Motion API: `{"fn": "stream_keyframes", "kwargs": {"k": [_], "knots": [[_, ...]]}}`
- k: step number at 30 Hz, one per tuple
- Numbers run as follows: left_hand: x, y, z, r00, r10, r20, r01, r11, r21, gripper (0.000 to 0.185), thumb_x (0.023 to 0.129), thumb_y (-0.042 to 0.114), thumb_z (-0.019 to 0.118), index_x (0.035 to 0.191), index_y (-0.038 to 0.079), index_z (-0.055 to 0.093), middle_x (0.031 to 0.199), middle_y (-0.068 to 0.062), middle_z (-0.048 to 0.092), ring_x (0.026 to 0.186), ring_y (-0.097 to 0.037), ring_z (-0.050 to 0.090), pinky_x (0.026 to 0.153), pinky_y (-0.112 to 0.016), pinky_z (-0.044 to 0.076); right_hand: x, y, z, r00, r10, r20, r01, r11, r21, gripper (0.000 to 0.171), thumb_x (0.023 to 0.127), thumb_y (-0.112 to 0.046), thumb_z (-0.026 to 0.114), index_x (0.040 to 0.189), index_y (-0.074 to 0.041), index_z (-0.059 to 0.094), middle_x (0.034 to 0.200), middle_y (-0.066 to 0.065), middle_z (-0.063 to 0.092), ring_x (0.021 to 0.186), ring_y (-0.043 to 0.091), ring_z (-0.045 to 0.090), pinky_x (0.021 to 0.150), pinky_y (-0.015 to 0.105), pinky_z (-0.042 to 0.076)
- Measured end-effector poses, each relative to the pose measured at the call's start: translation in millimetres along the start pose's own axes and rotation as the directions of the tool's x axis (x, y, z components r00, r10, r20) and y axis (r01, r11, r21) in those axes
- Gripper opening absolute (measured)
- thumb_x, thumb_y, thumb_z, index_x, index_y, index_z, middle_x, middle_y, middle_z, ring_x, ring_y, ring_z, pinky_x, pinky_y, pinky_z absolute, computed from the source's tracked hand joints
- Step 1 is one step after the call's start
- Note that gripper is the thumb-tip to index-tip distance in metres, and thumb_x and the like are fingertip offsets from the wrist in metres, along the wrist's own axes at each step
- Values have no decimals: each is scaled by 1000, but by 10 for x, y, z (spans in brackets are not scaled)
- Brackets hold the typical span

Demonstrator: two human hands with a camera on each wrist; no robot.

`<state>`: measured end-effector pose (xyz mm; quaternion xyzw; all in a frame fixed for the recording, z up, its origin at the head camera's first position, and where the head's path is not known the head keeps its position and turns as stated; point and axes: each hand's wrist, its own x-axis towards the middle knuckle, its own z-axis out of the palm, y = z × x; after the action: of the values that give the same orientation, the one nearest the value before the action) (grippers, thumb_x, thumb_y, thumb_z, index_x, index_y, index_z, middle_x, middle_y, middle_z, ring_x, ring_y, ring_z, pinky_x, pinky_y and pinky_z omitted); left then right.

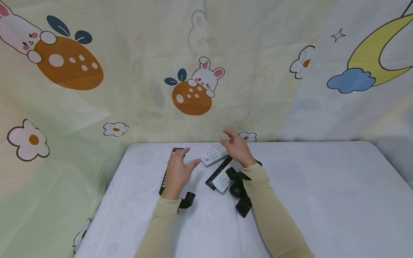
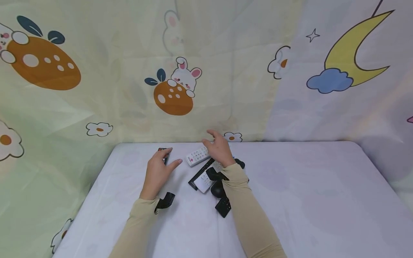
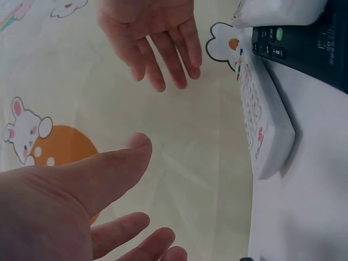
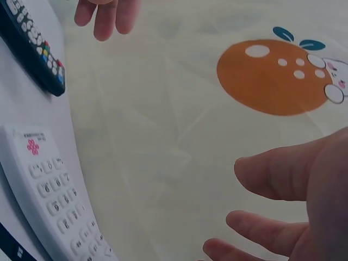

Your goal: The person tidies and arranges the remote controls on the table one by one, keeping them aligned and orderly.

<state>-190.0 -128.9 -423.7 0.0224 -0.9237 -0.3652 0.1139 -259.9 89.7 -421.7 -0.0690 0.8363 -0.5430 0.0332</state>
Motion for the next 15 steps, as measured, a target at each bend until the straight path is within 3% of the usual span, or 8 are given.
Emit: {"fn": "stream_keyframes", "kwargs": {"k": [8, 15], "knots": [[62, 52, 176, 999, -40, 29, 41, 999, -36, 56, 88, 26, 80, 136, 5, 61, 135, -16, 60, 119, -31, 59, 93, -46, 51, 13, 80, -138, 999, 5, -36, -5, 1000, -6, 55, 104, -28, 55, 152, -6, 41, 156, 21, 36, 143, 42, 34, 113, 54, 33], [74, 13, 317, 996, -59, 71, 60, 998, -10, 54, 88, 22, 80, 137, 8, 61, 135, -13, 62, 119, -29, 61, 92, -45, 52, 41, 176, -215, 999, 31, -44, -34, 996, -78, 58, 104, -29, 54, 153, -2, 38, 157, 23, 34, 144, 41, 32, 113, 56, 31]]}}
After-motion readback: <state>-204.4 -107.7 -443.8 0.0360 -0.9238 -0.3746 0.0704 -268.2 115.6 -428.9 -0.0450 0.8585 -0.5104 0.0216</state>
